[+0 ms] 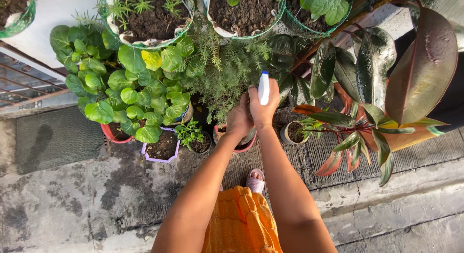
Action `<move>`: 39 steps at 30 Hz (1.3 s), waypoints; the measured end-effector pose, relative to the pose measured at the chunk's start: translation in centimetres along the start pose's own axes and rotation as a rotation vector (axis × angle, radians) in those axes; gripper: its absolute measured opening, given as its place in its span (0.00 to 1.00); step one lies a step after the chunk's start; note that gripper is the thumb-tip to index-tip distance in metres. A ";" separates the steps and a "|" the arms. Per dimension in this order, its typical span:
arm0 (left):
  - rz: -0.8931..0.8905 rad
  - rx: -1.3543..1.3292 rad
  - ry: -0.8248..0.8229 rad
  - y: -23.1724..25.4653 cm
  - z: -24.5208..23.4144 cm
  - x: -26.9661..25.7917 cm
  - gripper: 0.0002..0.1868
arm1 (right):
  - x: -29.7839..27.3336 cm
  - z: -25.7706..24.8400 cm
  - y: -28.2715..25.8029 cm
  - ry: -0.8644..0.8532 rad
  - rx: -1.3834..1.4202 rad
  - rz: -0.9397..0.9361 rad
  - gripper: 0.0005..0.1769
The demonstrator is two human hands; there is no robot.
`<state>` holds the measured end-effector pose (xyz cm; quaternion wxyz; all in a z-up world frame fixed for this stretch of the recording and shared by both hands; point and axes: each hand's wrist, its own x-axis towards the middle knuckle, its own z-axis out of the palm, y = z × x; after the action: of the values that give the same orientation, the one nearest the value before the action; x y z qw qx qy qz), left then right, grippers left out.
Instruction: The person uses a spray bottle to mist water onto several potted plants arranged on a balcony floor and hanging from a wall. The person moves the spray bottle between different plants, including large-leafed and small-leafed varieties, and briefly removes a yellowing leaf from one plant.
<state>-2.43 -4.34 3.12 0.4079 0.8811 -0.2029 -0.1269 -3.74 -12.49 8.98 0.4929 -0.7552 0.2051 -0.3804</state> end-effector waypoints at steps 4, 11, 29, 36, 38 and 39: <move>0.002 0.040 -0.002 2.1 -0.8 0.9 0.36 | 2.1 -0.4 0.2 -0.020 -0.136 0.029 0.12; -0.018 -0.018 0.032 3.8 -2.2 2.1 0.42 | 4.1 -0.5 -0.6 -0.047 0.007 -0.151 0.13; -0.077 0.055 -0.009 3.1 -3.6 4.0 0.52 | 5.8 2.4 0.3 -0.142 -0.096 0.003 0.12; -0.118 0.042 -0.008 2.0 -4.0 3.9 0.49 | 5.1 2.7 -0.4 -0.154 0.056 -0.125 0.17; -0.098 0.053 0.025 1.6 -3.7 3.5 0.50 | 4.8 3.0 0.0 -0.168 -0.006 -0.031 0.14; -0.084 0.060 0.042 1.3 -3.5 3.4 0.50 | 4.7 3.2 0.3 -0.172 -0.036 0.015 0.12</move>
<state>1.64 -4.31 6.11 0.3799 0.9032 -0.1606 -0.1193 1.75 -13.95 9.79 0.4979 -0.7922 0.1743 -0.3069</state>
